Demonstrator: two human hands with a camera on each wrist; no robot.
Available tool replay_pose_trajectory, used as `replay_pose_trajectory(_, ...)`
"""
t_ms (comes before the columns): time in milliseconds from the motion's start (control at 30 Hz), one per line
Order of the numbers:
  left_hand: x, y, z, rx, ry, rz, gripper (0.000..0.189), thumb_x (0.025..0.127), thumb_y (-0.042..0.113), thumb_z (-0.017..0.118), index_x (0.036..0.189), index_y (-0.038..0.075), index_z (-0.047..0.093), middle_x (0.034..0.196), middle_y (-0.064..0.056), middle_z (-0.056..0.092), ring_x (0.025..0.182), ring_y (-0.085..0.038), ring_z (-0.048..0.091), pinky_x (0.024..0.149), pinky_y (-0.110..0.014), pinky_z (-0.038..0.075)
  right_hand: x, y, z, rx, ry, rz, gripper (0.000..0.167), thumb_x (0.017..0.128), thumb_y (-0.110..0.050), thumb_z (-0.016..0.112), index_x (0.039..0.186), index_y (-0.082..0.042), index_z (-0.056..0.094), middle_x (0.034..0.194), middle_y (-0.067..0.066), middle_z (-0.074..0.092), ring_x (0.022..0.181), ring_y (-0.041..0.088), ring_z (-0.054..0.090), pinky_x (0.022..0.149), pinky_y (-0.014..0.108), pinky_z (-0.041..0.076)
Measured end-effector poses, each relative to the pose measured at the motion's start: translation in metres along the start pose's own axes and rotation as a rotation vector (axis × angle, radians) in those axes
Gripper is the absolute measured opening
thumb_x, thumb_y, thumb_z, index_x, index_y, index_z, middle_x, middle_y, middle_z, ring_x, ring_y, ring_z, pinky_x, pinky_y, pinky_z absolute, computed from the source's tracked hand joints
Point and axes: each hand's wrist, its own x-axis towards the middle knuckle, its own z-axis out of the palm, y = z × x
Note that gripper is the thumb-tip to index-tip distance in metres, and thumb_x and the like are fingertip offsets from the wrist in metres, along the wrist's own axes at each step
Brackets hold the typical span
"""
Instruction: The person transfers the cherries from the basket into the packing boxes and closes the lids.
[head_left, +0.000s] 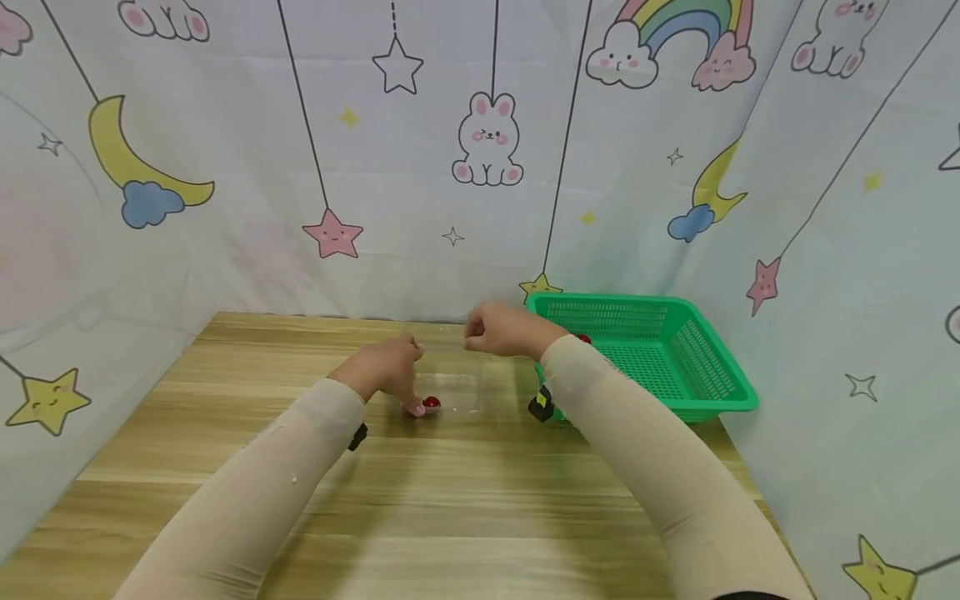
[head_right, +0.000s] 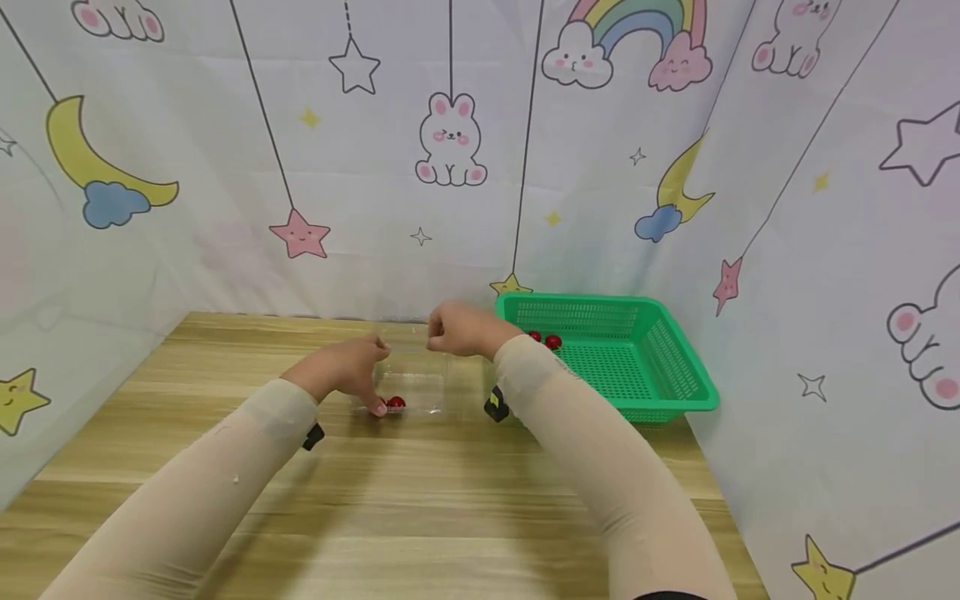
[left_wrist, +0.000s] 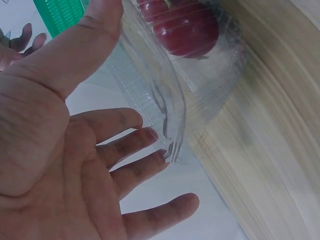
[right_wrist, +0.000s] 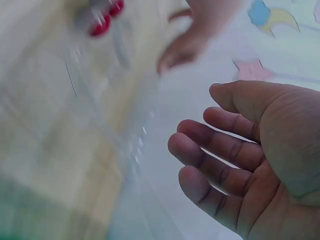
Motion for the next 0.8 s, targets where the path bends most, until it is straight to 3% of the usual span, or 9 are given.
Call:
replay_pose_trajectory(167, -0.002, 0.001, 0.001, 0.007, -0.001, -0.01, 0.118, 0.084, 0.051, 0.102, 0.174, 0.002, 0.044, 0.185, -0.019, 0.035, 0.166, -0.046, 0.043, 0.131, -0.065, 0.045, -0.016, 0.035, -0.029, 0.012, 0.073, 0.102, 0.022, 0.116, -0.032, 0.068, 0.12, -0.015, 0.082, 0.13, 0.007, 0.078, 0.114, 0.027, 0.075, 0.102, 0.05, 0.064)
replay_pose_trajectory(333, -0.004, 0.006, 0.0, 0.013, -0.008, -0.006, 0.117, 0.086, 0.052, 0.101, 0.175, 0.004, 0.042, 0.186, -0.017, 0.033, 0.167, -0.046, 0.042, 0.131, -0.064, 0.045, -0.033, 0.084, -0.044, 0.032, 0.113, 0.191, 0.028, 0.115, -0.027, 0.068, 0.128, -0.006, 0.082, 0.141, 0.018, 0.077, 0.13, 0.038, 0.073, 0.112, 0.057, 0.061)
replay_pose_trajectory(533, -0.004, 0.006, -0.001, 0.002, -0.015, -0.014, 0.118, 0.086, 0.05, 0.101, 0.176, 0.004, 0.041, 0.187, -0.017, 0.031, 0.168, -0.045, 0.042, 0.131, -0.065, 0.045, -0.041, 0.128, -0.044, 0.05, 0.098, 0.255, 0.035, 0.114, -0.024, 0.068, 0.135, 0.002, 0.08, 0.146, 0.026, 0.074, 0.138, 0.046, 0.069, 0.116, 0.062, 0.059)
replay_pose_trajectory(800, -0.006, 0.003, -0.004, -0.001, -0.017, -0.027, 0.118, 0.087, 0.051, 0.1, 0.177, 0.006, 0.039, 0.187, -0.017, 0.031, 0.167, -0.045, 0.043, 0.129, -0.067, 0.046, -0.048, 0.164, -0.032, 0.053, 0.043, 0.345, 0.042, 0.114, -0.028, 0.068, 0.144, 0.002, 0.074, 0.155, 0.026, 0.068, 0.142, 0.046, 0.066, 0.117, 0.064, 0.058)
